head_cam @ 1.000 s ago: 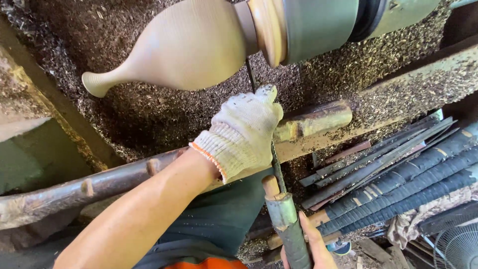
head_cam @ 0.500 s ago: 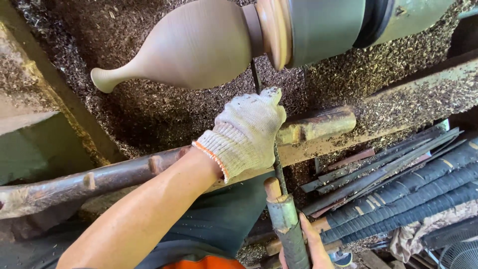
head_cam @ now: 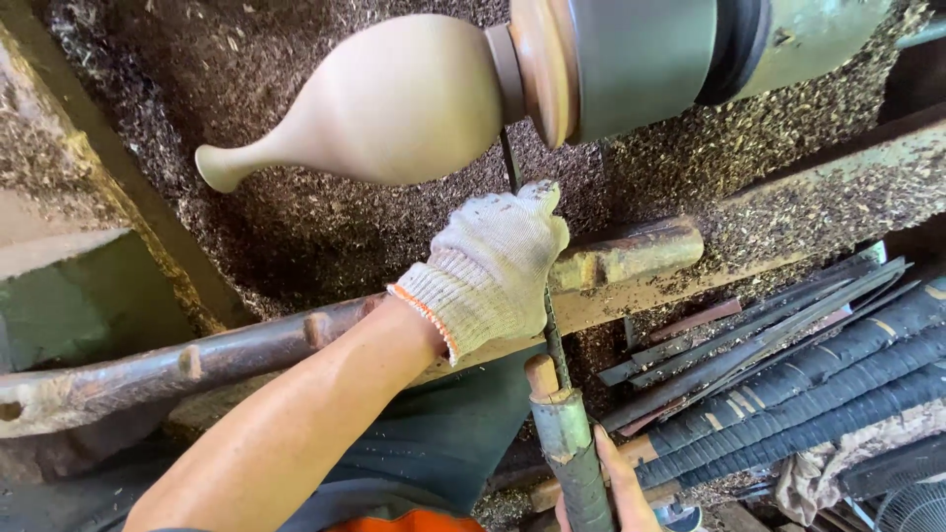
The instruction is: The person sits at a wood lathe shaping a spinning wooden vase-shaped blank, holding a chisel against the rotating wood with both hands to refine its profile. They then stop the lathe, hold the turned piece, and squeeze dark liquid from a plastic bottle onto its surface while rotating it by hand.
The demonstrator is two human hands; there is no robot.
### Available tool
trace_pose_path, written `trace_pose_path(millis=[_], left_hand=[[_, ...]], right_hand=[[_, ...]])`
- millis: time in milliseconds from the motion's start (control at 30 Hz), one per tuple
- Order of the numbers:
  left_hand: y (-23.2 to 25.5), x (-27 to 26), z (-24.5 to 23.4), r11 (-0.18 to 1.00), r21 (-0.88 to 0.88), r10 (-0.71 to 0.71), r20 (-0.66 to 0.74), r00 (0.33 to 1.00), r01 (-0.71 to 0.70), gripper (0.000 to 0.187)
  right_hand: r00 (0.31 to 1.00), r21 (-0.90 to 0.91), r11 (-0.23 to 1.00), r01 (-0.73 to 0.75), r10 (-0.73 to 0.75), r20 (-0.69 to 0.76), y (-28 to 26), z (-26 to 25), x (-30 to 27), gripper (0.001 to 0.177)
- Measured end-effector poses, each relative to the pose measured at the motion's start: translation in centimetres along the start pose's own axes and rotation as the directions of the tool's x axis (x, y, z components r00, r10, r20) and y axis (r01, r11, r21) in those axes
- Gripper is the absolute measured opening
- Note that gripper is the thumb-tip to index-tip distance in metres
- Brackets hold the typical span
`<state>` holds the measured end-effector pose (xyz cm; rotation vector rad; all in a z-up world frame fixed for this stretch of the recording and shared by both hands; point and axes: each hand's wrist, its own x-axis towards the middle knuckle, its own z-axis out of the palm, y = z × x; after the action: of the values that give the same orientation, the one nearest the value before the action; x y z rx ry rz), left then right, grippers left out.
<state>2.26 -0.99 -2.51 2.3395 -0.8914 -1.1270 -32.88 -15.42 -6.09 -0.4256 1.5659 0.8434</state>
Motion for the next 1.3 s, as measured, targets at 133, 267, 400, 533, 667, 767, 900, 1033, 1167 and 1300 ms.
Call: trace_pose_path(millis=[133,267,400,533,667,767,900,1033,1167,1300], left_hand=[[-0.2,-0.1,0.0,1.0,-0.005,0.013,0.008,1.0,-0.013,0.031],[-0.5,0.1,0.5,0.999,-0.028,0.044,-0.014,0.999,-0.045,0.03],[-0.5,-0.1,0.1,0.998,-0.019,0.057,-0.025,0.998,-0.058,0.029],[-0.1,0.0,-0.5,0.999,-0.036,0.034,0.005,0.999,-0.033,0.034],[-0.1,-0.1,-0.6,0.999,-0.042,-0.015,0.037,0.999,0.017,0.033],[-0.1,-0.1,-0.5,0.999,-0.032,-0.002,0.014,1.0,0.002,0.031],[0.3,0.1,-0.9,0.999,-0.003,-0.044,0.094,0.995,0.045,0.032],[0.1,0.2,-0.5,0.999,0.014,-0.038,0.104,0.994,0.037,0.033],[-0.4,0.0,0.1,1.0,0.0,0.027,0.005,1.0,-0.027,0.032],[-0.4,0.1,0.1,0.999,-0.023,0.049,-0.022,0.999,-0.049,0.033]], right_hand=[[0.998,-0.031,0.998,0.06,-0.059,0.036,0.7,0.2,-0.3,0.065],[0.998,-0.022,0.997,0.068,-0.068,-0.019,1.8,-0.6,-0.2,0.068],[0.997,-0.039,0.997,0.071,-0.07,0.007,1.2,-1.0,0.4,0.068],[0.951,-0.052,0.97,0.239,-0.223,0.212,1.9,-4.4,2.1,0.062],[0.589,-0.084,0.656,0.75,-0.605,0.536,3.4,-6.5,3.0,0.053],[0.585,-0.156,0.597,0.787,-0.642,0.496,3.5,-5.3,1.8,0.069],[0.666,0.095,0.812,0.576,-0.533,0.521,3.8,-7.6,4.0,0.054],[0.638,-0.078,0.706,0.704,-0.581,0.506,3.2,-5.6,2.1,0.06],[0.732,-0.1,0.776,0.623,-0.532,0.425,3.1,-5.7,2.4,0.053],[0.668,-0.154,0.689,0.708,-0.582,0.464,3.0,-4.3,1.0,0.054]])
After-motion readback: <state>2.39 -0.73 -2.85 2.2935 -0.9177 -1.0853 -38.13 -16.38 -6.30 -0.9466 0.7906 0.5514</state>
